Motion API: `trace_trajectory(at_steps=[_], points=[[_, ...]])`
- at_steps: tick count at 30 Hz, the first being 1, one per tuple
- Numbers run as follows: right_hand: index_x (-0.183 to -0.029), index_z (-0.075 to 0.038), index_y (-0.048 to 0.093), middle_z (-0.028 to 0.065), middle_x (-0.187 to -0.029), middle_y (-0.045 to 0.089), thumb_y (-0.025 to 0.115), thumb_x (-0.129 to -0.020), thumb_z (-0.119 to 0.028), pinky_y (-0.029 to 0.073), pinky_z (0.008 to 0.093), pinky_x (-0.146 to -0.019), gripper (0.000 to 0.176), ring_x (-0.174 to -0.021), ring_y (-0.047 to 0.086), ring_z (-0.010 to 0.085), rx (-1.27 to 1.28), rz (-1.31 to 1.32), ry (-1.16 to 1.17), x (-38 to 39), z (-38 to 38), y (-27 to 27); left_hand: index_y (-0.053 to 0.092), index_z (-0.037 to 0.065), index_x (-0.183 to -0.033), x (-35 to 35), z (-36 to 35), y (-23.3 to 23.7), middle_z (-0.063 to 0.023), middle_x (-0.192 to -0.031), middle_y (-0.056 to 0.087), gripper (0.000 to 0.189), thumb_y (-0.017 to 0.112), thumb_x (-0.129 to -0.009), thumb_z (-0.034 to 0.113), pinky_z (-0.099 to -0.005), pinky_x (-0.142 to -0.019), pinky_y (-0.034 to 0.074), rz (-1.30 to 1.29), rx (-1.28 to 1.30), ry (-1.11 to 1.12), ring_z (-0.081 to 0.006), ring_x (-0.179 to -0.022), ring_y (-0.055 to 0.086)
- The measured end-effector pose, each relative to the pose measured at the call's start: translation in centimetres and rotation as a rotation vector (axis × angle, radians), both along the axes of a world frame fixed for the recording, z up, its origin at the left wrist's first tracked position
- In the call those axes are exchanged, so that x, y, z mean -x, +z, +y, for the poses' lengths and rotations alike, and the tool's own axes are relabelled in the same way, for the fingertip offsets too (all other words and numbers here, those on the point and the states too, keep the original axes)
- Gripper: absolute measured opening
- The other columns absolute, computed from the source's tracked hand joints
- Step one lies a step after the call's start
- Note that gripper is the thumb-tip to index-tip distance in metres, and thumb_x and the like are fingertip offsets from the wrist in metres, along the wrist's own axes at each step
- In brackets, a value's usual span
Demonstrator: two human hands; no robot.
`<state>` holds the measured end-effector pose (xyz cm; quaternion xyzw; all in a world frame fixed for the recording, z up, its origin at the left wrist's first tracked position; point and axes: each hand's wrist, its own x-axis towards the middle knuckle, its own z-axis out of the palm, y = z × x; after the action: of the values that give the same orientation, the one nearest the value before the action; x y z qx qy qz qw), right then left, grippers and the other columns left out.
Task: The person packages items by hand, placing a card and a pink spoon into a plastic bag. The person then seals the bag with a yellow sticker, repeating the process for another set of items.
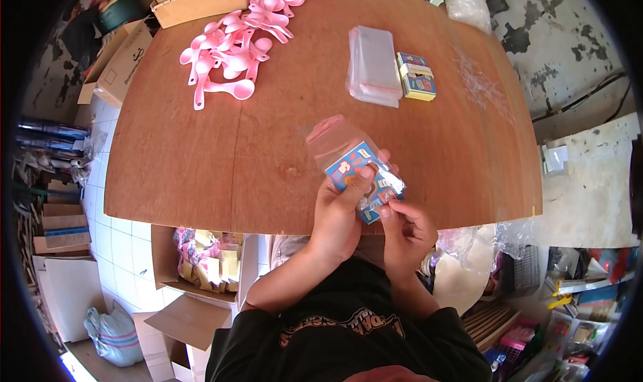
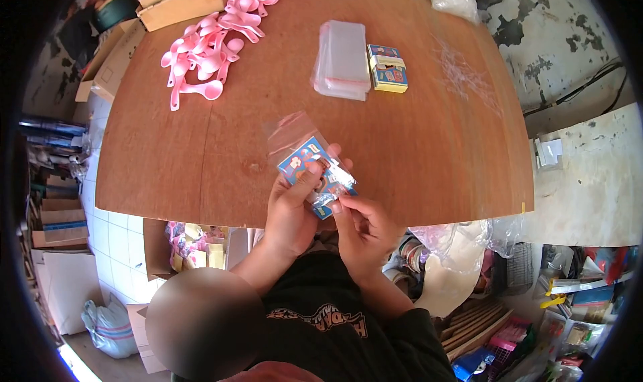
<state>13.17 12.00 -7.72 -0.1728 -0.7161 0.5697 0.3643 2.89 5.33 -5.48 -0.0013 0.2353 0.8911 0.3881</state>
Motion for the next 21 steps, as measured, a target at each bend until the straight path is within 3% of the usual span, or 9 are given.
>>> trace_trajectory(at_steps=[4,6,8,14,21], points=[[-0.117,0.004,0.049,0.017,-0.103,0.065,0.059,-0.088,0.005,0.053,0.0279,-0.079,0.032,-0.091,0.064,0.0159,0.217,0.209,0.068,1.2,0.0,0.3,0.05,0.001,-0.126,0.3,-0.2,-0.2,-0.0095,-0.118,0.06,0.035,0.052,-0.096,0.019,-0.0372,-0.088,0.051,0.041,-0.002,-0.041,-0.0233,-0.11,0.058],[-0.124,0.003,0.042,0.0191,-0.103,0.065,0.058,-0.088,0.004,0.055,0.0333,-0.081,0.039,-0.092,0.065,0.0202,0.509,0.278,0.193,1.2,0.2,0.9,0.053,-0.001,-0.12,0.4,-0.4,0.7,-0.0121,-0.113,0.061,0.03,0.055,-0.094,0.016,-0.0347,-0.086,0.052,-0.033,-0.033,0.029,-0.0206,-0.105,0.06],[-0.124,0.003,0.042,0.0198,-0.102,0.065,0.058,-0.088,0.005,0.056,0.0361,-0.08,0.039,-0.091,0.066,0.0224,0.507,0.243,0.176,1.2,0.4,0.9,0.054,-0.001,-0.119,0.2,-0.3,0.6,-0.0124,-0.113,0.062,0.03,0.055,-0.094,0.016,-0.0353,-0.088,0.052,-0.03,-0.033,0.02,-0.021,-0.106,0.06],[-0.11,0.003,0.052,0.0138,-0.096,0.065,0.061,-0.086,0.007,0.052,0.0245,-0.074,0.026,-0.086,0.064,0.0138,0.37,0.12,0.083,1.1,0.8,-0.4,0.055,-0.001,-0.12,-1.1,-0.3,0.0,-0.0119,-0.116,0.061,0.031,0.057,-0.093,0.014,-0.035,-0.092,0.048,0.002,-0.005,-0.048,-0.0205,-0.108,0.059],[-0.107,0.002,0.053,0.0107,-0.095,0.066,0.063,-0.085,0.006,0.051,0.0229,-0.075,0.025,-0.087,0.063,0.0111,0.231,0.05,0.047,1.7,0.7,0.1,0.041,0.003,-0.136,-2.1,-0.4,-0.5,-0.0111,-0.137,0.047,0.047,0.053,-0.093,0.019,-0.0392,-0.104,0.036,0.026,0.027,-0.16,-0.0205,-0.126,0.043]])
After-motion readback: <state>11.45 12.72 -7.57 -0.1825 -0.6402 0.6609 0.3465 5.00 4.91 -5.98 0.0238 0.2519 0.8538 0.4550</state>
